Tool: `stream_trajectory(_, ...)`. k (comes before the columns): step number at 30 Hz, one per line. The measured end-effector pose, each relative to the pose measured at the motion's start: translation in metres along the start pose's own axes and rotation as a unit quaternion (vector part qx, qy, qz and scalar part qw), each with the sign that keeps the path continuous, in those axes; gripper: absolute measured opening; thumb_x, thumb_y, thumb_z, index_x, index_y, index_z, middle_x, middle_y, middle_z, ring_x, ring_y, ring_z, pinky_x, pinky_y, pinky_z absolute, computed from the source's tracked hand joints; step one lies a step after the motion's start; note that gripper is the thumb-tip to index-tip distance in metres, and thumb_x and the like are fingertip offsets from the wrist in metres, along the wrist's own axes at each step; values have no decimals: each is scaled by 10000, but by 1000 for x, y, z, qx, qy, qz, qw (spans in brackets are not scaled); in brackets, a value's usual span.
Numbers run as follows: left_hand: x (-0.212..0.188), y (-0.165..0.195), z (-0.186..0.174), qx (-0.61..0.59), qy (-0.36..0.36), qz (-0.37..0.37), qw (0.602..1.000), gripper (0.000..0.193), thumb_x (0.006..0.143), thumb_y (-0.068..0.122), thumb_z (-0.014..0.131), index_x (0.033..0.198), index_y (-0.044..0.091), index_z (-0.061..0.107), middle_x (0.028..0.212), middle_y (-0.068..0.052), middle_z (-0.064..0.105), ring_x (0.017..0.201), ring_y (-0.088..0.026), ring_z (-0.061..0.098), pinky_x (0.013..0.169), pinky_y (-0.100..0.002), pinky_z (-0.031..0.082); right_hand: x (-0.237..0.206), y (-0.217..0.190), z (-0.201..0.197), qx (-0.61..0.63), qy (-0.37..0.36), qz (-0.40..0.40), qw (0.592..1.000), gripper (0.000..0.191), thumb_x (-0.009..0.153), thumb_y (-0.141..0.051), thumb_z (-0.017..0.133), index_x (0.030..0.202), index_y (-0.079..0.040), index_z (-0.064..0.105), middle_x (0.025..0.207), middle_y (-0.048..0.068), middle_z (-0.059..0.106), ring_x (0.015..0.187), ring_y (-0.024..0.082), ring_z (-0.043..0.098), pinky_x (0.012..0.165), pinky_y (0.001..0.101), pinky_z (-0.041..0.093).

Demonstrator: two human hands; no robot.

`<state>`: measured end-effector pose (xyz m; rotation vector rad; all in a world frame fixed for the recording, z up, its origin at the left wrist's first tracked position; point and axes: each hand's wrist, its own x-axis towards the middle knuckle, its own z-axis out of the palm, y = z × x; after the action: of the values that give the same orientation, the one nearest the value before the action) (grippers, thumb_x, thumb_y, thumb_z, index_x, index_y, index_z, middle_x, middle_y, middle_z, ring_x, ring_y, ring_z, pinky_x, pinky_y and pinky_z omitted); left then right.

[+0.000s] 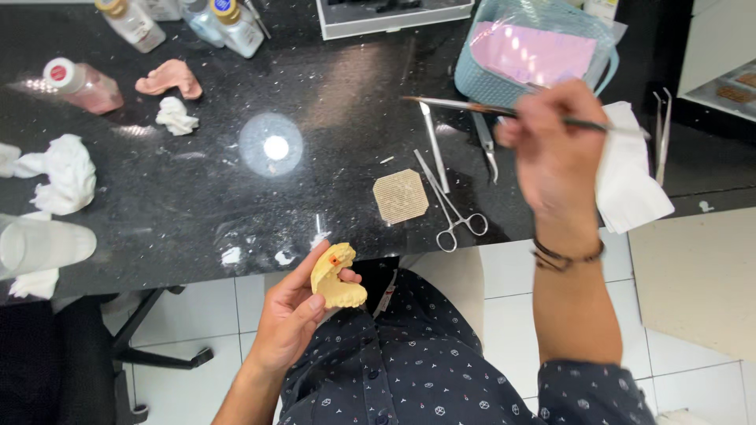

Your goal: The person holds a yellow dental model of an upper jaw and uses a fine brush to apply and shape material on the teeth of the model. They dip the brush in a glass of liquid, wipe it on a tissue, and turn the model to work on different areas.

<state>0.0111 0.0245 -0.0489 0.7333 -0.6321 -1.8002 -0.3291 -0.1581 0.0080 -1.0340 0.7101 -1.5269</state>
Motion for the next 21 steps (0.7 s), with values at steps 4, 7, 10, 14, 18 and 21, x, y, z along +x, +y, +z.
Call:
stream_trajectory(4,13,-14,17,20,-29,-11,999,760,971,194,691,1608,-11,330,1346,-237,631,1296,-361,612,1092,-499,513,-96,-47,-127,-27,284,-73,956,151,1183,-116,660,1224,29,645,913,124,640,811,178,610,745,303,491)
stream_trajectory(7,26,-26,28,39,-53,-19,998,753,978,189,684,1613,-12,333,1347,-237,640,1287,-349,618,1094,-481,508,-154,-48,-179,-50,341,-72,936,204,1167,-150,638,1195,52,630,974,152,680,851,200,638,781,319,527)
stream_trajectory(10,33,-38,39,47,-72,-30,996,752,977,189,686,1609,-15,333,1352,-236,644,1278,-342,624,1094,-478,507,-187,-45,-195,-87,364,-55,926,180,1126,-130,638,1163,46,630,981,137,680,867,205,648,807,343,549)
stream_trajectory(14,33,-40,45,40,-81,-31,995,756,978,186,689,1609,-14,325,1361,-238,637,1288,-343,620,1105,-485,500,-187,-48,-183,-66,352,-43,933,168,1115,-102,647,1185,50,633,1015,144,685,903,208,656,817,342,544)
stream_trajectory(18,28,-32,41,56,-62,-3,996,752,980,185,686,1611,-18,333,1352,-244,638,1296,-362,621,1118,-495,495,-161,-42,-159,-102,274,-64,954,140,1098,-122,652,1155,2,625,984,128,676,865,201,647,799,343,544)
stream_trajectory(21,18,-24,36,45,-37,8,998,755,974,181,687,1607,-20,329,1348,-250,636,1301,-377,615,1120,-511,495,-120,-47,-157,-66,274,-120,952,137,1166,-105,674,1176,18,614,1007,127,672,892,172,625,807,311,534)
